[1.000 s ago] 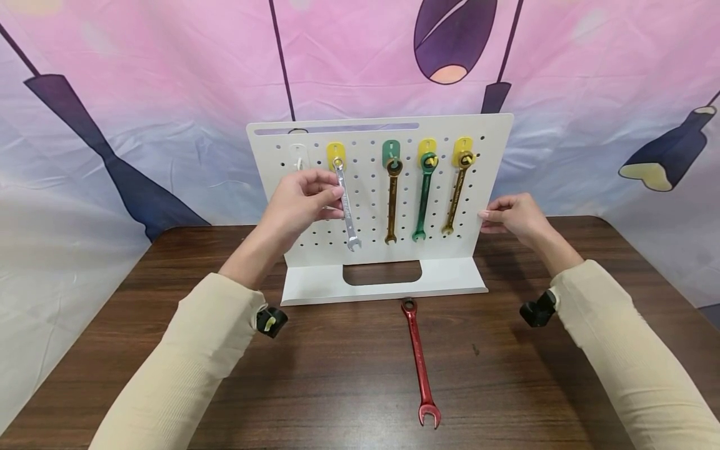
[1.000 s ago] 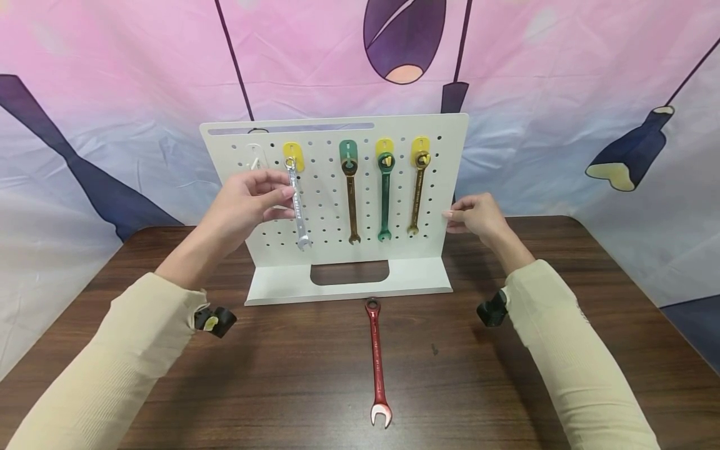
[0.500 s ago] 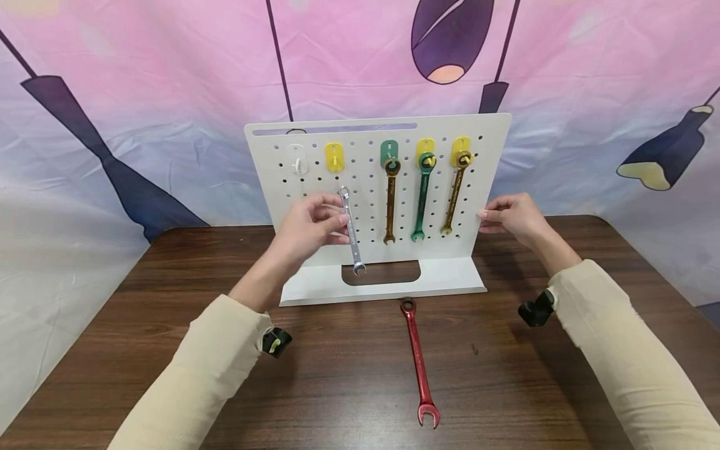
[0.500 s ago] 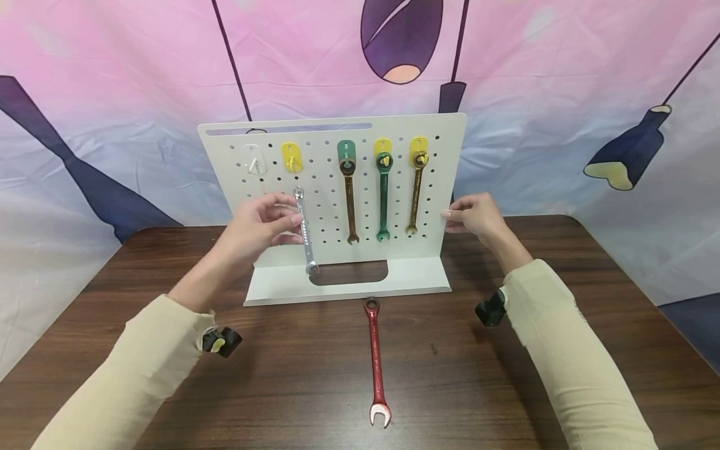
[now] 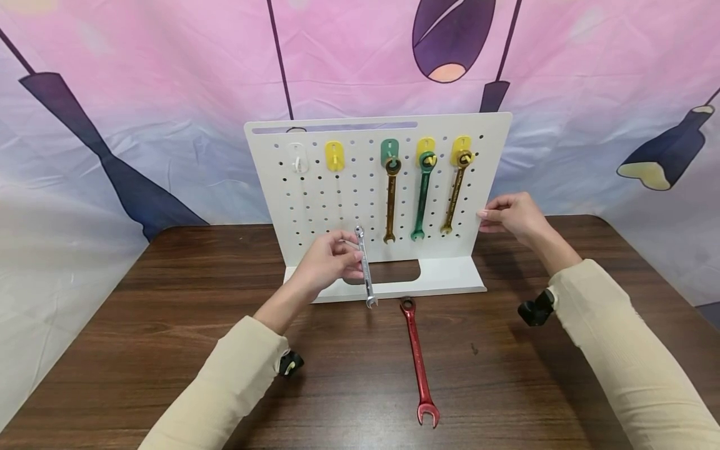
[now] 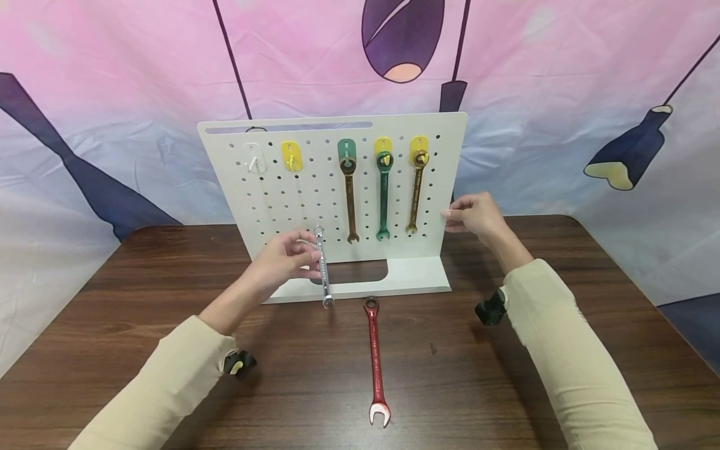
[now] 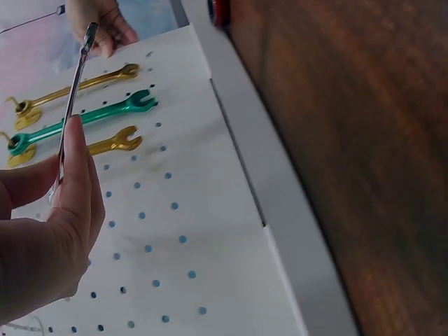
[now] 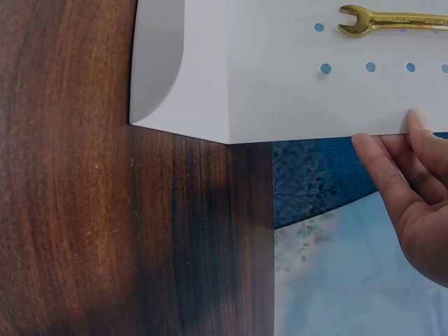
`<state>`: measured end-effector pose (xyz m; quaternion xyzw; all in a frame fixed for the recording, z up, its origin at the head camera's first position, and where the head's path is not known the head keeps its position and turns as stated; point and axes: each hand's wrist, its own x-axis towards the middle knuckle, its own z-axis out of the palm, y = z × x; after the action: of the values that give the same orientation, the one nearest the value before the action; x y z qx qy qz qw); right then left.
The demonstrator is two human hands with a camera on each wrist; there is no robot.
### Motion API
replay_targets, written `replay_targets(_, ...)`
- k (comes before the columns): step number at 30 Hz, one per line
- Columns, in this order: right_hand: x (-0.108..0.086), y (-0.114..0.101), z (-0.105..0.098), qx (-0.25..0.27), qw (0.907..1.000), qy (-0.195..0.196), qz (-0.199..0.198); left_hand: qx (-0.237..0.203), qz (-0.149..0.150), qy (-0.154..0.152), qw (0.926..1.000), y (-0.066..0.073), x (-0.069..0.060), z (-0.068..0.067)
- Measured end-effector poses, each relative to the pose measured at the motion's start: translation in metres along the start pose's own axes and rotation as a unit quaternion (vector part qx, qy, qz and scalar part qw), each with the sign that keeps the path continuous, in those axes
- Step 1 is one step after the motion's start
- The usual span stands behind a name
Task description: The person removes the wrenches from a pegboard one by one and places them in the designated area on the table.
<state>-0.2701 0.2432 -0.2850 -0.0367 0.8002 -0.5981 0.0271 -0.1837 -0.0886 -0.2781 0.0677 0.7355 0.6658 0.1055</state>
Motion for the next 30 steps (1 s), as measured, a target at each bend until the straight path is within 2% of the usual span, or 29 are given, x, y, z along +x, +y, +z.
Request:
replay_targets(6,-0.001,-0.002,-0.001,0.004,0.9999,-0.010,0.004,-0.007,-0.018,-0.016,0.9997,-0.013,0.001,0.007)
replay_targets(15,-0.002,-0.003,0.000,-0.006,1.0000,-0.005,0.006,-0.012,-0.047,-0.041,0.9980,-0.032,0.002,0.020)
replay_targets(30,-0.002,-0.002,0.000,-0.011,0.9999,-0.009,0.008,-0.006,-0.085,-0.102,0.9911,-0.048,0.000,0.034)
